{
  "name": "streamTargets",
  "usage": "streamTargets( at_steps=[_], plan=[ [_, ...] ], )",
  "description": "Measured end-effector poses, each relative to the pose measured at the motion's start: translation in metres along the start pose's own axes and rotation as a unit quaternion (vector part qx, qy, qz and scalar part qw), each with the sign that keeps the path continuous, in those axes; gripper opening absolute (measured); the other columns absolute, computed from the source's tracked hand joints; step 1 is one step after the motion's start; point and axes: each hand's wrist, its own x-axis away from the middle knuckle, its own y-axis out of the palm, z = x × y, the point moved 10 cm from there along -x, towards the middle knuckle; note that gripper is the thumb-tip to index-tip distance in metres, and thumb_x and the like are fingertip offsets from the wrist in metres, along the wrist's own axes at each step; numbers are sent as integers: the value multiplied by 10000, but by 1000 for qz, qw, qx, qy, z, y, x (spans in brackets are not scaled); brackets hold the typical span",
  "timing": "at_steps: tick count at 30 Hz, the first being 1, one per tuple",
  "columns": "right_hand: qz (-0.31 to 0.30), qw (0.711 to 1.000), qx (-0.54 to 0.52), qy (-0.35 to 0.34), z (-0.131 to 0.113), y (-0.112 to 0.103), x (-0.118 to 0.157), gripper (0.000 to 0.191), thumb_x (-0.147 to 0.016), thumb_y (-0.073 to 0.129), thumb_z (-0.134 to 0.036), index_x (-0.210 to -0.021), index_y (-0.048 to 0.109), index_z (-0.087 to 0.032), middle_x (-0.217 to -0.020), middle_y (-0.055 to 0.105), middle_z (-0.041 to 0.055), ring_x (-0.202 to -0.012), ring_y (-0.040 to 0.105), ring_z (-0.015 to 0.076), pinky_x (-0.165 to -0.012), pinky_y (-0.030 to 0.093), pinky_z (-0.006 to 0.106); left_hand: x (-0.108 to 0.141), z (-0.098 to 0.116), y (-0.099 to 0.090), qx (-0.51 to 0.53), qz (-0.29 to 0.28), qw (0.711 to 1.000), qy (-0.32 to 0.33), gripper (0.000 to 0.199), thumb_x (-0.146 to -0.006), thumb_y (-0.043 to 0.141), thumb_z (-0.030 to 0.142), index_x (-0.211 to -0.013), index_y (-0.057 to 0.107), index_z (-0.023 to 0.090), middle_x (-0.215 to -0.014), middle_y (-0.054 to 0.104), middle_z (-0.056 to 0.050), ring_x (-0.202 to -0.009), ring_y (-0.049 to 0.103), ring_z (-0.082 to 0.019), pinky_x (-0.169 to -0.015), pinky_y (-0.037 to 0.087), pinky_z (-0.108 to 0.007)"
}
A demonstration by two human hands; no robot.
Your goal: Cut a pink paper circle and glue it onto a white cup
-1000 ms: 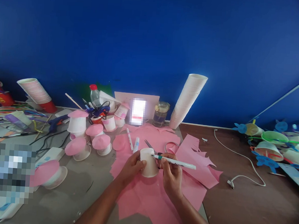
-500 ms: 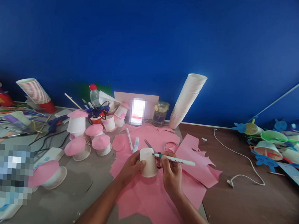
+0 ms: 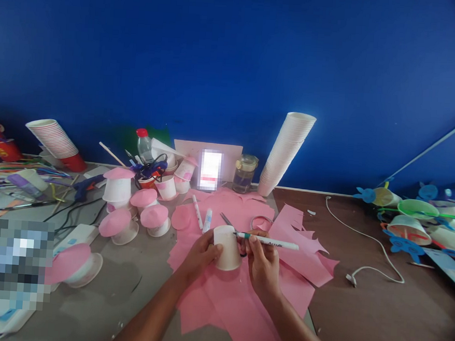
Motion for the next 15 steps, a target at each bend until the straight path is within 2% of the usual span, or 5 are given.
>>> streamTargets(
  at_steps=[4, 7, 15],
  plan=[
    [-2, 1000, 21, 1, 2, 0, 1, 218, -849, 583, -395, -763, 536, -200, -581, 439, -47, -557, 438, 113, -537, 368, 253, 1, 1, 0, -5, -3, 1000, 7, 548, -757, 632, 499, -1181, 578, 156, -897, 622, -62, -708, 486, -150, -602, 357, -235],
    [-9, 1000, 29, 0, 1, 1, 1, 214, -853, 576, -392, -768, 535, -200, -588, 449, -43, -561, 431, 113, -538, 364, 252, 1, 0, -1, -6, 4, 1000, 4, 555, -754, 635, 496, -1187, 577, 155, -879, 623, -57, -714, 493, -155, -604, 360, -235],
    [-2, 999, 22, 26, 7, -1, 2, 195, -832, 593, -362, -748, 524, -199, -568, 447, -52, -547, 421, 107, -529, 353, 241, -1, -5, -3, -9, 5, 1000, -4, 545, -742, 635, 511, -1141, 584, 143, -807, 565, -25, -630, 412, -109, -551, 320, -214]
  ],
)
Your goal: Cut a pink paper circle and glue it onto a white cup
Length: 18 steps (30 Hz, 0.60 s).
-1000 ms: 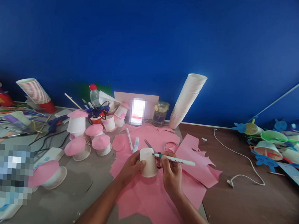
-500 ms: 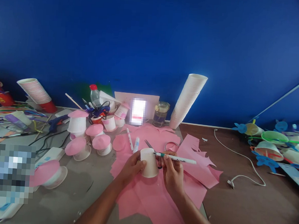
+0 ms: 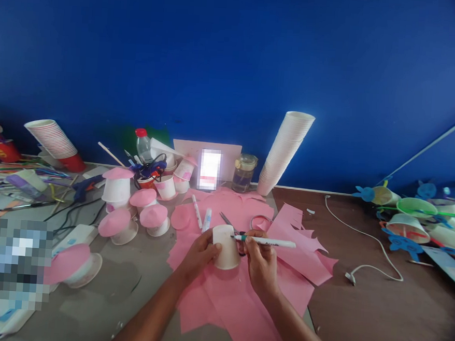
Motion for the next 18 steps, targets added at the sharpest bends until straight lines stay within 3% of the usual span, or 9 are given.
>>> streamTargets(
  at_steps=[4, 9, 13, 16, 18],
  plan=[
    [1, 999, -50, -5, -7, 0, -3, 158, -845, 580, -351, -787, 541, -209, -565, 447, -56, -549, 445, 109, -546, 377, 248, 0, -5, -2, 29, -4, 1000, -3, 515, -753, 632, 494, -1137, 582, 153, -778, 524, -6, -621, 388, -98, -526, 290, -204],
    [50, 998, -7, -38, -19, -16, -10, 251, -877, 526, -381, -1073, 539, -226, -640, 550, -28, -643, 531, 139, -642, 450, 289, -1, -10, -6, 63, 4, 998, 5, 433, -783, 613, 456, -1092, 610, 152, -695, 448, 24, -583, 346, -78, -508, 265, -194],
    [-27, 996, 80, -36, -8, -4, -8, 280, -869, 537, -360, -1111, 531, -219, -844, 638, 40, -759, 595, 167, -643, 481, 287, -3, -12, -5, 83, -2, 997, 3, 434, -779, 620, 448, -1091, 618, 145, -675, 444, 26, -572, 347, -75, -505, 261, -196],
    [-99, 984, 123, -77, -5, 12, 0, 334, -857, 554, -316, -1176, 486, -242, -1000, 627, 65, -853, 614, 181, -695, 510, 305, -4, -13, -7, 94, 4, 996, 5, 456, -775, 627, 446, -1111, 618, 139, -692, 470, 14, -593, 382, -84, -517, 280, -202],
    [-107, 976, 153, -108, -6, 15, 4, 358, -856, 549, -279, -1201, 458, -247, -1042, 610, 72, -915, 615, 195, -744, 518, 328, -5, -15, -10, 106, 20, 994, 5, 489, -776, 628, 440, -1169, 590, 150, -686, 469, 21, -576, 376, -79, -512, 279, -202]
  ],
)
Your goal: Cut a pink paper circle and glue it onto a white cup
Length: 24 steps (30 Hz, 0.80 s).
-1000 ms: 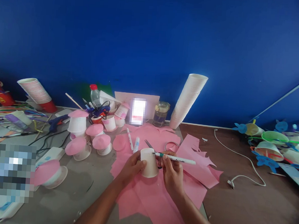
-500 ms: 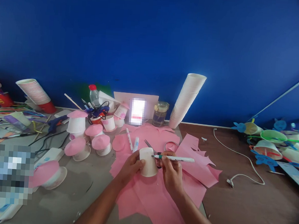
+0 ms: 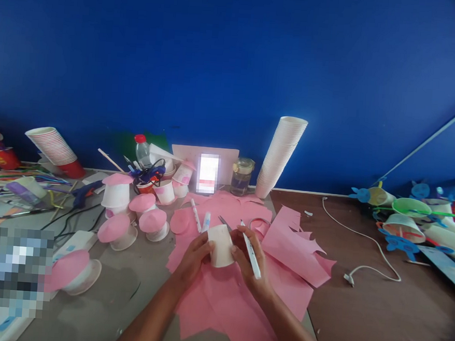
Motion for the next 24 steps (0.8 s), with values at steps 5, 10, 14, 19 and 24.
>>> streamTargets(
  at_steps=[5, 10, 14, 19, 24],
  plan=[
    [10, 993, 103, -56, -8, 0, 4, 342, -850, 527, -222, -1184, 455, -235, -1095, 573, 93, -963, 599, 213, -800, 511, 358, 1, 1, -5, -1, 41, 999, 3, 576, -807, 595, 427, -1309, 472, 173, -563, 342, 80, -477, 279, -59, -475, 245, -199],
    [3, 981, 172, -87, -14, 5, 7, 343, -844, 515, -201, -1180, 454, -227, -1096, 570, 99, -975, 585, 226, -818, 501, 382, 6, 11, 6, -77, 22, 997, 20, 558, -833, 541, 500, -1274, 479, 164, -672, 466, 30, -579, 399, -87, -536, 340, -206],
    [6, 976, 187, -111, -18, 9, 11, 340, -849, 503, -181, -1183, 456, -227, -1093, 569, 98, -966, 580, 222, -819, 499, 392, 5, 12, 15, -106, -11, 993, 40, 756, -703, 679, 547, -1294, 393, 172, -877, 551, -32, -745, 504, -145, -630, 425, -242],
    [20, 970, 195, -142, -25, 10, 16, 339, -867, 480, -149, -1195, 458, -230, -1099, 573, 96, -1009, 573, 220, -831, 501, 383, 2, 1, 9, -92, 8, 996, 17, 820, -624, 762, 493, -1263, 370, 162, -930, 561, -56, -773, 538, -170, -639, 456, -268],
    [17, 966, 194, -168, -35, 13, 19, 329, -867, 474, -143, -1185, 463, -226, -1081, 586, 89, -993, 587, 215, -815, 511, 368, 2, -1, 2, -105, 28, 994, 4, 756, -634, 762, 419, -1239, 402, 141, -968, 586, -80, -831, 568, -198, -669, 478, -281]
  ],
)
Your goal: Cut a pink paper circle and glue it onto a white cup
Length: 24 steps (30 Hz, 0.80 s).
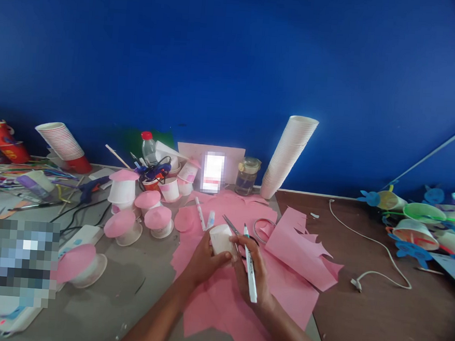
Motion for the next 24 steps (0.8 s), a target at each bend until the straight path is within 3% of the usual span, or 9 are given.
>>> streamTargets(
  at_steps=[5, 13, 24],
  plan=[
    [13, 1000, 0, 6, 0, 0, 1, 327, -862, 484, -149, -1178, 473, -233, -1054, 599, 77, -947, 602, 208, -796, 512, 358, 0, 4, -2, -12, 12, 1000, -16, 677, -674, 724, 350, -1250, 436, 143, -998, 603, -88, -852, 579, -205, -697, 481, -290],
    [11, 1000, 17, -6, -4, 4, 2, 322, -873, 479, -142, -1180, 460, -238, -1025, 600, 80, -915, 597, 210, -808, 493, 379, -1, 9, -7, -61, 37, 997, -13, 415, -691, 670, 258, -1074, 565, 139, -959, 622, -71, -795, 567, -181, -674, 452, -269],
    [36, 999, 23, 7, -1, -1, 0, 281, -882, 470, -130, -1153, 465, -206, -974, 583, 66, -891, 586, 197, -795, 500, 358, 1, 14, 1, -30, 26, 999, -8, 552, -698, 688, 285, -1208, 499, 189, -951, 607, -43, -753, 552, -150, -646, 469, -248]
  ],
)
